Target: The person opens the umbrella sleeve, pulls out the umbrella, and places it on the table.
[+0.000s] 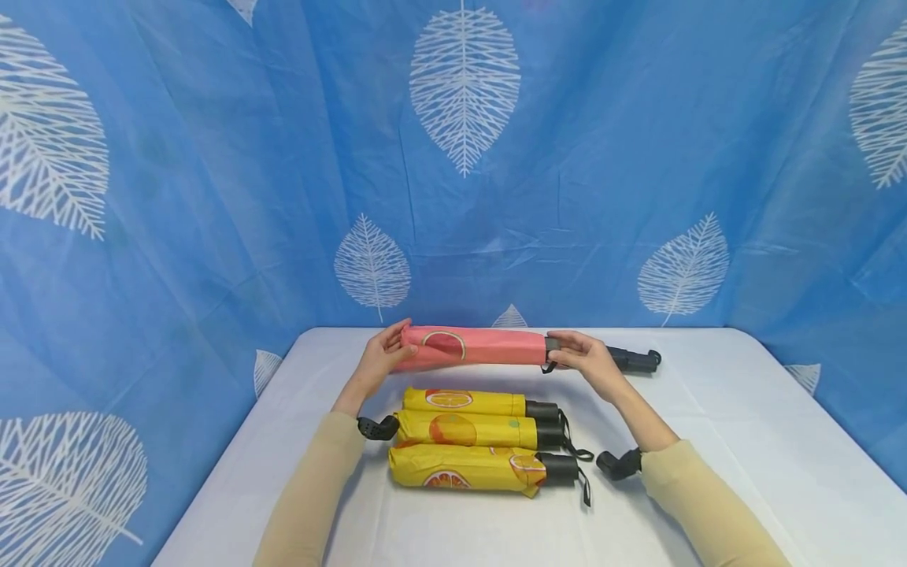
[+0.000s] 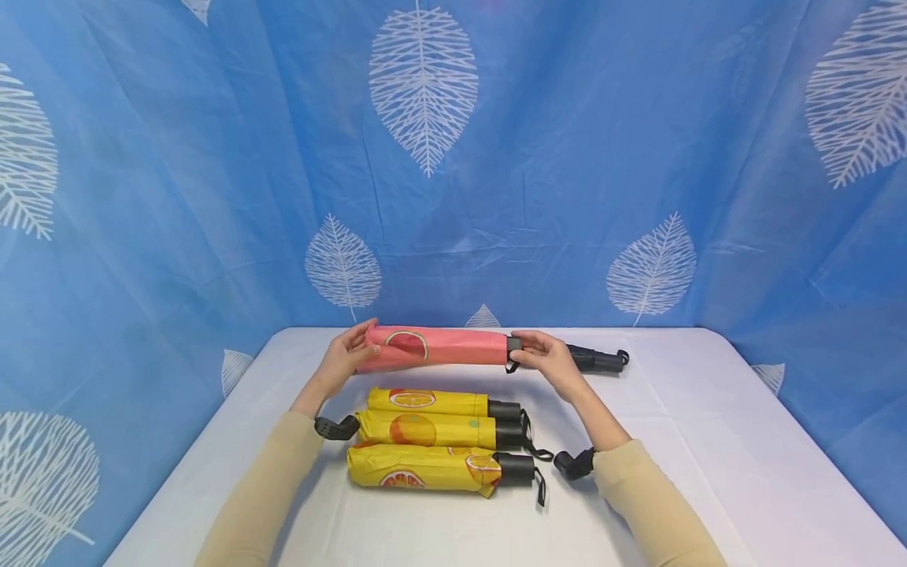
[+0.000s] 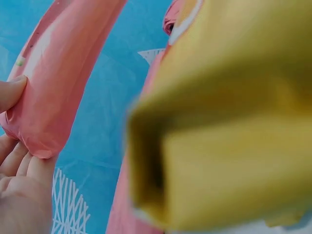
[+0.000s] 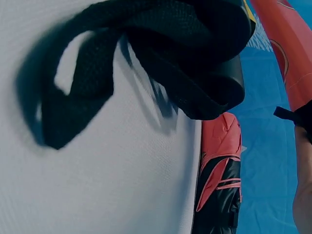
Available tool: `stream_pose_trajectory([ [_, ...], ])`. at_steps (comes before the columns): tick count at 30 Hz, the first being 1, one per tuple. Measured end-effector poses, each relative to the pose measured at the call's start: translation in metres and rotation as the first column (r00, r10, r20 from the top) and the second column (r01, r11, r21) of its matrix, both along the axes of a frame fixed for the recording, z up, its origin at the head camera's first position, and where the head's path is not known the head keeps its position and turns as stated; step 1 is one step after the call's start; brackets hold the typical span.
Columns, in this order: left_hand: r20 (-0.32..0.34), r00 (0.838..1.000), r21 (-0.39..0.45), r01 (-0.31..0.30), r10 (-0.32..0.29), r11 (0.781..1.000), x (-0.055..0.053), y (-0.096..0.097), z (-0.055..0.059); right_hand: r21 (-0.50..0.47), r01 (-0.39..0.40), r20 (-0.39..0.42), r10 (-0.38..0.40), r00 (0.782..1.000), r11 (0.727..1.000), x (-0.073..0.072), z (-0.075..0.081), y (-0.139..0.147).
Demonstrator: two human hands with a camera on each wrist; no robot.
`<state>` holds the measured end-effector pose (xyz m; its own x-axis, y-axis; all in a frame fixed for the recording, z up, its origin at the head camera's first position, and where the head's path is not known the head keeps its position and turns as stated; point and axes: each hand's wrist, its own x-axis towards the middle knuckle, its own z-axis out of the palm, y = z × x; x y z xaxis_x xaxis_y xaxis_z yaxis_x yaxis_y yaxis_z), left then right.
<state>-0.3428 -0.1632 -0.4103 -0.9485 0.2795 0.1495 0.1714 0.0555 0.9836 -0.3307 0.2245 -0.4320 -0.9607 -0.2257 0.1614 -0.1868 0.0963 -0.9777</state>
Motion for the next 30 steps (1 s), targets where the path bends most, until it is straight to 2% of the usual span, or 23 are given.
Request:
stream_pose_trajectory([
  [6, -0.032, 0.999, -0.022, 0.001, -0.001, 1.0, -0.016, -0.001, -0.012, 0.0, 0.023, 0.002, -0.023, 1.0, 1.0, 0.011, 0.012, -0.009],
  [8, -0.025, 1.0, -0.02, 0.001, -0.002, 1.0, -0.015, 0.0, -0.013, -0.027, 0.038, 0.014, -0.037, 0.999, 0.999, 0.01, 0.009, -0.01],
  [12, -0.039, 0.999, 0.017, 0.021, -0.021, 1.0, -0.012, 0.002, -0.012, -0.141, 0.059, 0.059, -0.051, 0.997, 0.988, 0.002, -0.003, -0.008],
  [15, -0.062, 0.997, 0.062, 0.06, -0.056, 0.996, -0.011, 0.002, -0.013, -0.218, 0.068, 0.079, -0.052, 0.996, 0.974, 0.0, -0.007, -0.008],
  [19, -0.07, 0.992, 0.094, 0.108, -0.101, 0.99, -0.011, 0.004, -0.015, -0.269, 0.066, 0.083, -0.046, 0.995, 0.961, 0.002, -0.006, -0.009],
  [25, -0.043, 0.992, 0.026, 0.117, -0.116, 0.993, -0.009, 0.006, -0.014, -0.29, 0.046, 0.082, -0.023, 0.996, 0.956, 0.004, -0.004, -0.009],
  [30, -0.05, 0.996, -0.032, 0.078, -0.08, 0.996, -0.008, 0.001, -0.014, -0.329, 0.063, 0.104, -0.03, 0.994, 0.942, 0.005, 0.0, -0.002],
])
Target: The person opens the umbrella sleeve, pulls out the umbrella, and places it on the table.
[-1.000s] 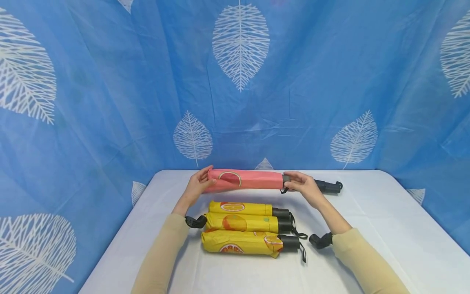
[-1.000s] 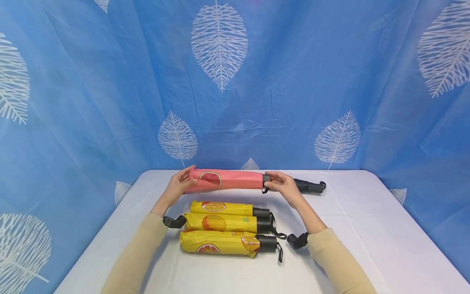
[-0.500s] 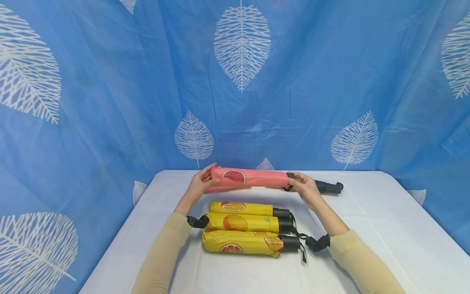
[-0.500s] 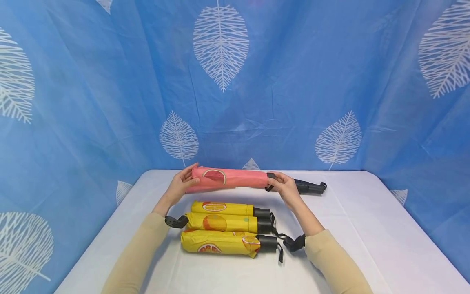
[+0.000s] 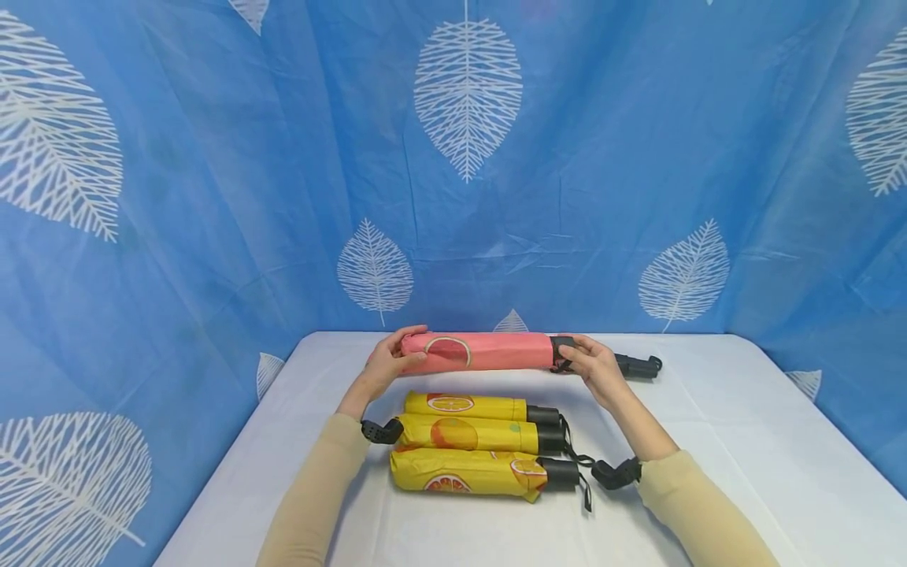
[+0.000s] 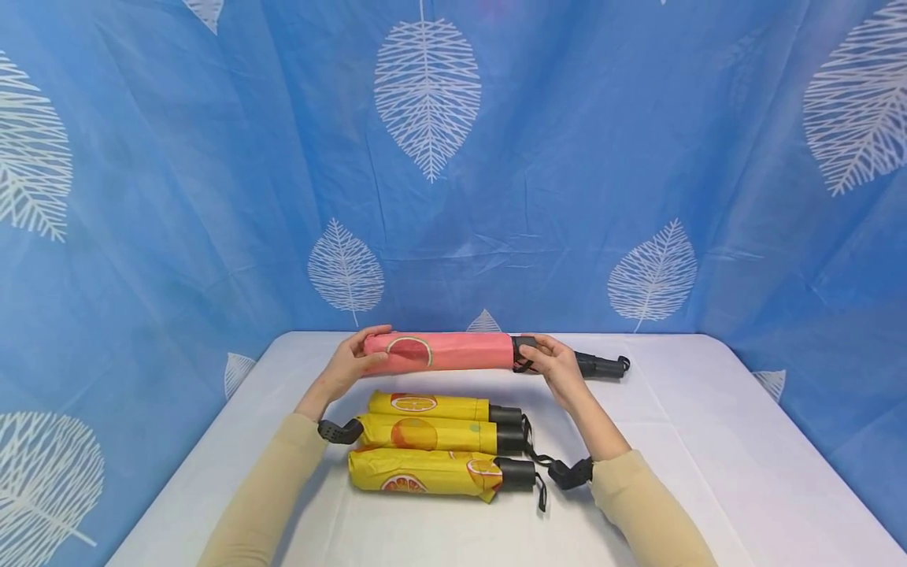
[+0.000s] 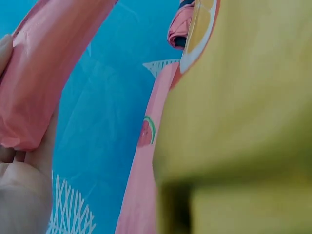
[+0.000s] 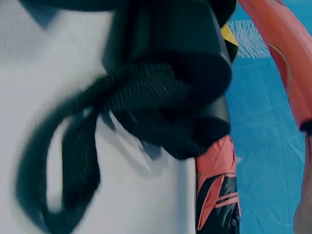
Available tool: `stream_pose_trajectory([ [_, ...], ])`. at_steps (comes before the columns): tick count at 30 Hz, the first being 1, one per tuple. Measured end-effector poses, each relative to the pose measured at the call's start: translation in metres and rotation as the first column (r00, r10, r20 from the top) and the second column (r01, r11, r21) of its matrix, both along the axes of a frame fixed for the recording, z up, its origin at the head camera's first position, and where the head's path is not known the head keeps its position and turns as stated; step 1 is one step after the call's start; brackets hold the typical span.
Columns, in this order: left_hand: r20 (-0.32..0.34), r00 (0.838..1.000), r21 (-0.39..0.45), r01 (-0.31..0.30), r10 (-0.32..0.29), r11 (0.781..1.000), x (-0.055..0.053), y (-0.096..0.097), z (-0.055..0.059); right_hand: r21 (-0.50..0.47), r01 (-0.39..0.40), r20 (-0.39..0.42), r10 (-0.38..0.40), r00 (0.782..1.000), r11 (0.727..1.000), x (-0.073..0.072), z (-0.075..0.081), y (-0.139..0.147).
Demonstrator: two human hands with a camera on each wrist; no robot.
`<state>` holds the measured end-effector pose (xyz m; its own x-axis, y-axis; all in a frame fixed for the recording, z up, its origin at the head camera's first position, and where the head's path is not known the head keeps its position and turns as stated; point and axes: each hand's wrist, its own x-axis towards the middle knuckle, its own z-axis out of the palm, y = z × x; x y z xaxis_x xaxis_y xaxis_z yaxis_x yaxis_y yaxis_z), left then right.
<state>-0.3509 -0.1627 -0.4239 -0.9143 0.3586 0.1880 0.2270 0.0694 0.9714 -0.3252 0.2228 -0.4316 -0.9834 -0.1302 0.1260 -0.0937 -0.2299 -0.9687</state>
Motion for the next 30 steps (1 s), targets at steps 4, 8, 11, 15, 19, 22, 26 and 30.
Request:
stream_pose_trajectory([
  [4, -0.001, 0.999, 0.02, -0.032, 0.032, 0.999, -0.001, -0.006, -0.001, -0.048, 0.024, 0.01, -0.024, 1.0, 0.999, 0.002, 0.003, 0.007],
  [8, -0.001, 0.999, 0.061, -0.035, 0.035, 0.998, -0.002, -0.009, 0.0, -0.064, 0.025, 0.005, -0.025, 1.0, 0.998, 0.003, 0.005, 0.012],
  [11, -0.009, 0.999, 0.071, -0.046, 0.047, 0.996, -0.003, -0.009, 0.0, -0.06, 0.021, 0.001, -0.021, 1.0, 0.998, 0.002, 0.005, 0.013],
  [15, -0.039, 0.996, 0.068, -0.084, 0.086, 0.994, -0.005, -0.01, -0.001, -0.04, 0.022, -0.012, -0.023, 1.0, 0.999, 0.002, 0.003, 0.015],
  [19, -0.063, 0.991, 0.067, -0.114, 0.119, 0.991, -0.005, -0.013, -0.002, -0.027, 0.025, -0.027, -0.026, 0.999, 0.999, 0.002, 0.001, 0.018],
  [22, -0.072, 0.989, 0.059, -0.127, 0.131, 0.99, -0.005, -0.017, -0.001, -0.032, 0.033, -0.03, -0.034, 0.999, 0.999, 0.002, 0.0, 0.021],
  [26, -0.056, 0.986, 0.058, -0.151, 0.154, 0.987, -0.004, -0.022, -0.001, -0.046, 0.028, -0.032, -0.03, 0.999, 0.999, 0.003, -0.001, 0.026],
  [30, -0.04, 0.984, 0.046, -0.173, 0.175, 0.984, -0.003, -0.029, -0.003, -0.056, 0.021, -0.033, -0.023, 0.999, 0.998, 0.003, -0.003, 0.031],
])
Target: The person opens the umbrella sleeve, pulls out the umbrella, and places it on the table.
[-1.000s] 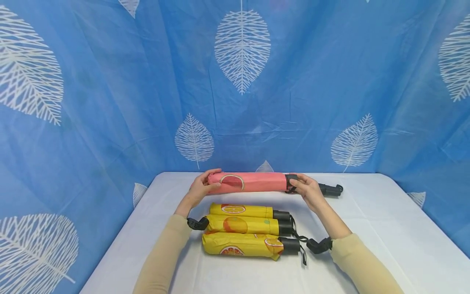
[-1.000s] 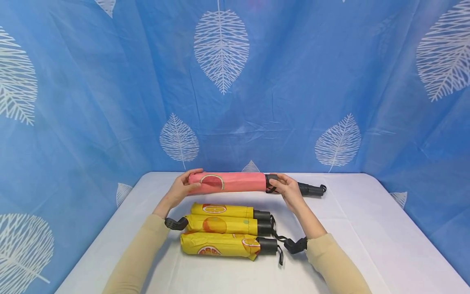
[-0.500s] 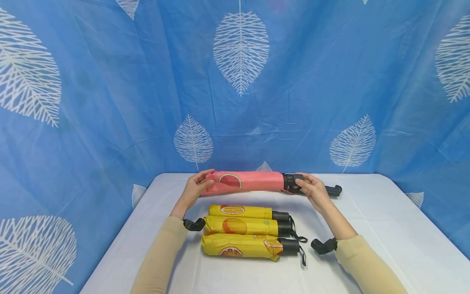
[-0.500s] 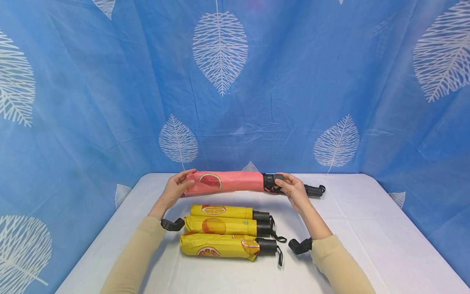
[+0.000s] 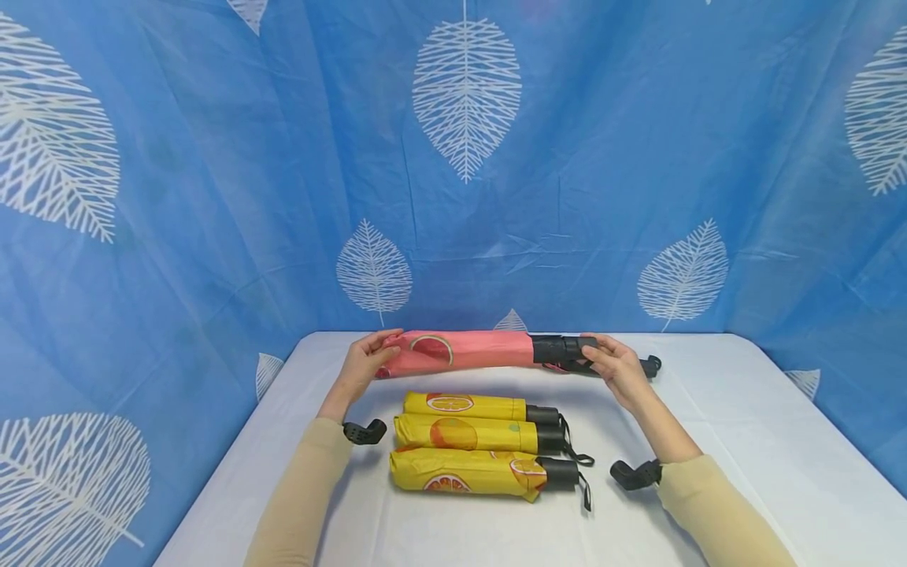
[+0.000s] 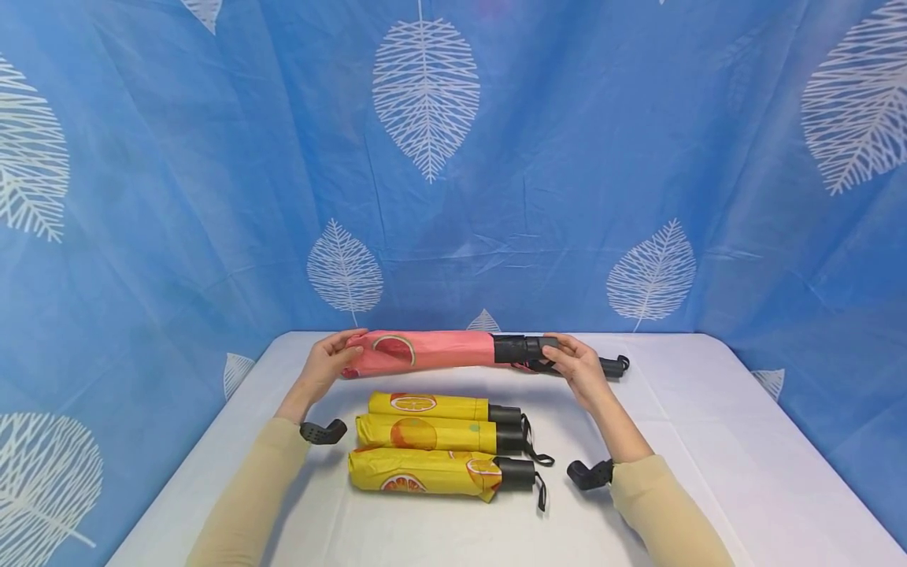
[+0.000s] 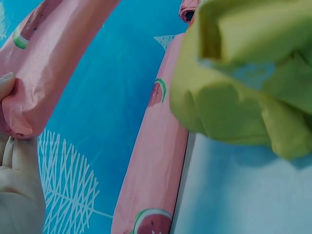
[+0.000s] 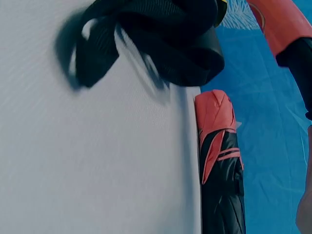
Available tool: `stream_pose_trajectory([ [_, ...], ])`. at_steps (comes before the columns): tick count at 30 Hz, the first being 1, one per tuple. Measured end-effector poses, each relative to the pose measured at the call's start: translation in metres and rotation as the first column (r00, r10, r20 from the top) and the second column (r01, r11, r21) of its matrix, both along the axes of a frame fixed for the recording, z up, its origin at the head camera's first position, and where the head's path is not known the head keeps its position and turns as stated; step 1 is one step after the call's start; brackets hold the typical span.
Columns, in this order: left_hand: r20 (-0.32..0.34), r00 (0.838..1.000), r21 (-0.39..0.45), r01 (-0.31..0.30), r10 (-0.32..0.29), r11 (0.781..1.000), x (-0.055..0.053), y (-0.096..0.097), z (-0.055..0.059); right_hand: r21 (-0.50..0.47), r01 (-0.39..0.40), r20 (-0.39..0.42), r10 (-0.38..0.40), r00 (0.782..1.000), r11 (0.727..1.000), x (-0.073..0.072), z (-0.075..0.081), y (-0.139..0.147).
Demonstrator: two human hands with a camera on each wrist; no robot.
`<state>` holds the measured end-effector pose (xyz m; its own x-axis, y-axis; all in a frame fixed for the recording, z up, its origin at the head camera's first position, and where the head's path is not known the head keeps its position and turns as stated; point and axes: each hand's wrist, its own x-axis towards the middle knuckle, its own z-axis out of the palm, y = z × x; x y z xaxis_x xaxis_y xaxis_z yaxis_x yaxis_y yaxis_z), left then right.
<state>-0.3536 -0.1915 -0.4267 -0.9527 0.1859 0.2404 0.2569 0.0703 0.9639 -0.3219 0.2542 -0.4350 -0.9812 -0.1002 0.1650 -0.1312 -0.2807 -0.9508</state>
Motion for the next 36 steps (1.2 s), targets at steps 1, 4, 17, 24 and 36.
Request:
stream_pose_trajectory([
  [1, 0.001, 1.0, -0.009, -0.007, 0.007, 1.0, 0.0, -0.002, 0.0, -0.003, -0.001, -0.002, 0.001, 1.0, 1.0, 0.0, 0.0, 0.002],
  [4, 0.009, 1.0, -0.025, -0.02, 0.02, 0.999, 0.003, -0.007, 0.001, -0.013, -0.001, -0.008, 0.001, 1.0, 1.0, 0.002, -0.001, 0.007],
  [17, -0.032, 0.999, 0.01, -0.008, 0.009, 1.0, 0.005, -0.024, -0.006, -0.046, -0.006, -0.034, 0.004, 0.999, 0.999, 0.009, -0.004, 0.029],
  [24, 0.034, 0.998, -0.016, -0.052, 0.053, 0.998, 0.004, -0.031, -0.011, -0.026, 0.01, -0.012, -0.011, 1.0, 1.0, 0.013, -0.009, 0.047],
  [36, 0.106, 0.989, -0.016, -0.099, 0.1, 0.995, 0.002, -0.037, -0.02, 0.006, 0.061, 0.028, -0.061, 0.998, 0.998, 0.022, -0.013, 0.076],
])
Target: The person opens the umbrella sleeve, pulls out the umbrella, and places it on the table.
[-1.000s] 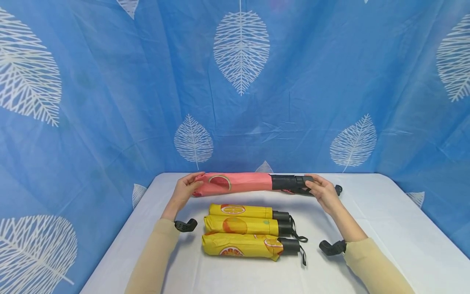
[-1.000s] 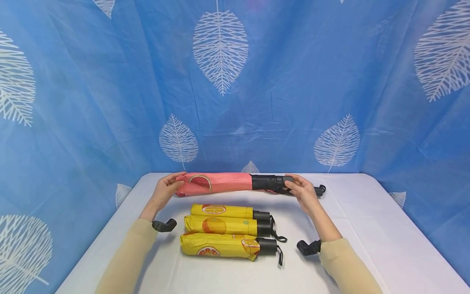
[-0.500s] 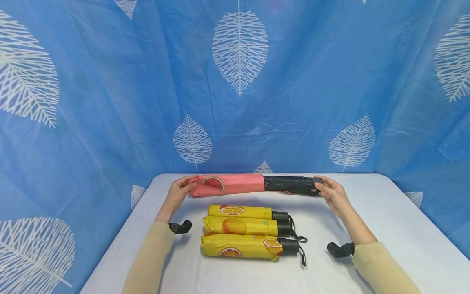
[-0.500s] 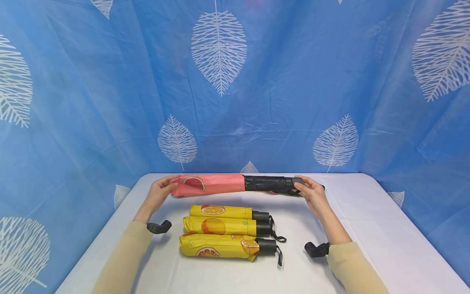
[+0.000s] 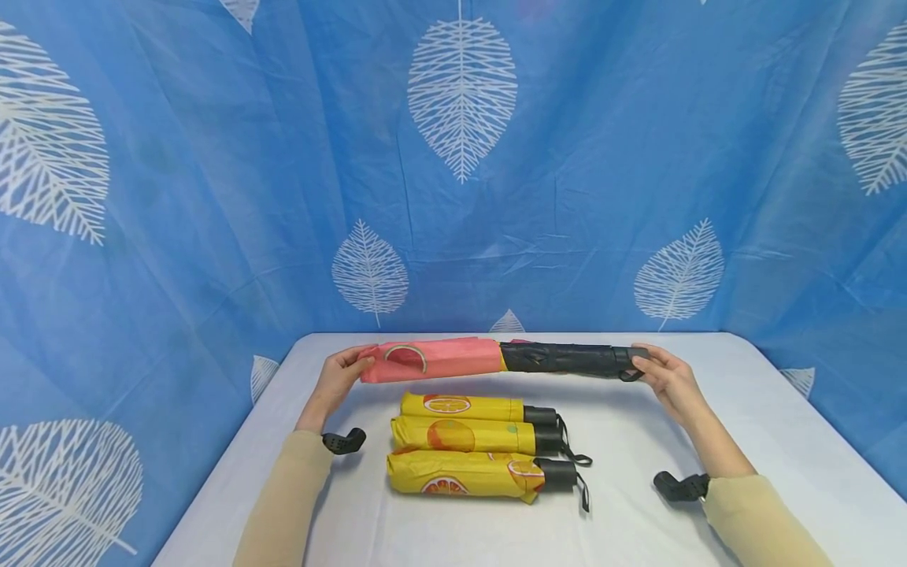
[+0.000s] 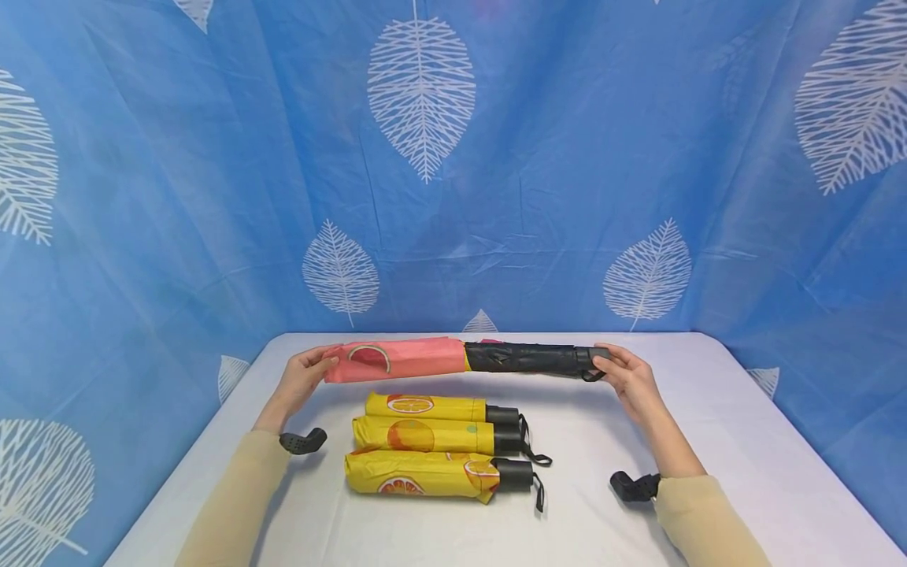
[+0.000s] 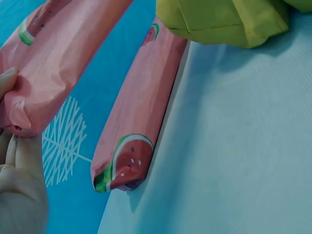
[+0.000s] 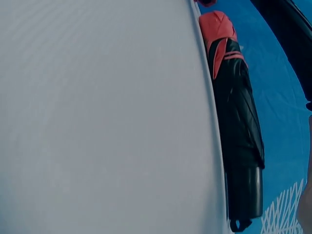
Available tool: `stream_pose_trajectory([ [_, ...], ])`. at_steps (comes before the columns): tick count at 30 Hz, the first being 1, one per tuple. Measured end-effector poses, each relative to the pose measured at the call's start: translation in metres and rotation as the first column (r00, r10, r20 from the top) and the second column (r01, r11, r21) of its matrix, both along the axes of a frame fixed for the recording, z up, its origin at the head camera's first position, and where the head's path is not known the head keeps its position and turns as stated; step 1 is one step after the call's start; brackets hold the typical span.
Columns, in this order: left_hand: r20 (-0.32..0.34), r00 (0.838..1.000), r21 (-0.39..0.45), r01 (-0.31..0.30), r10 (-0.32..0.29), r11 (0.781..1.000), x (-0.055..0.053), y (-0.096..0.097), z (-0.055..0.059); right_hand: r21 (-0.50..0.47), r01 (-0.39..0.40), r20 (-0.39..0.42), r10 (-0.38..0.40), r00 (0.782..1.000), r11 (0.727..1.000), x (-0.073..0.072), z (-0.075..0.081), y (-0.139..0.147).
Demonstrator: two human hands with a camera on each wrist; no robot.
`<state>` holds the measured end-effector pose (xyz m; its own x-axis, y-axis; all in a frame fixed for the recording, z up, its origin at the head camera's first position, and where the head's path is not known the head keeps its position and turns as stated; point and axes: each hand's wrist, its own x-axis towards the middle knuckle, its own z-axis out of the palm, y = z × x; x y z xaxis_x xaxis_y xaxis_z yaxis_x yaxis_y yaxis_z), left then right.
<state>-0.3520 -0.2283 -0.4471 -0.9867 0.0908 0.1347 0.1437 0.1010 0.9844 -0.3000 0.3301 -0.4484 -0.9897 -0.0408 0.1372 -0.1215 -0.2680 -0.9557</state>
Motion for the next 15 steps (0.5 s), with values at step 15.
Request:
stream_pose_trajectory([
  [15, 0.027, 0.999, -0.092, -0.042, 0.044, 0.995, 0.003, -0.012, -0.013, 0.083, 0.072, 0.018, -0.074, 0.997, 0.994, 0.01, -0.007, 0.022],
])
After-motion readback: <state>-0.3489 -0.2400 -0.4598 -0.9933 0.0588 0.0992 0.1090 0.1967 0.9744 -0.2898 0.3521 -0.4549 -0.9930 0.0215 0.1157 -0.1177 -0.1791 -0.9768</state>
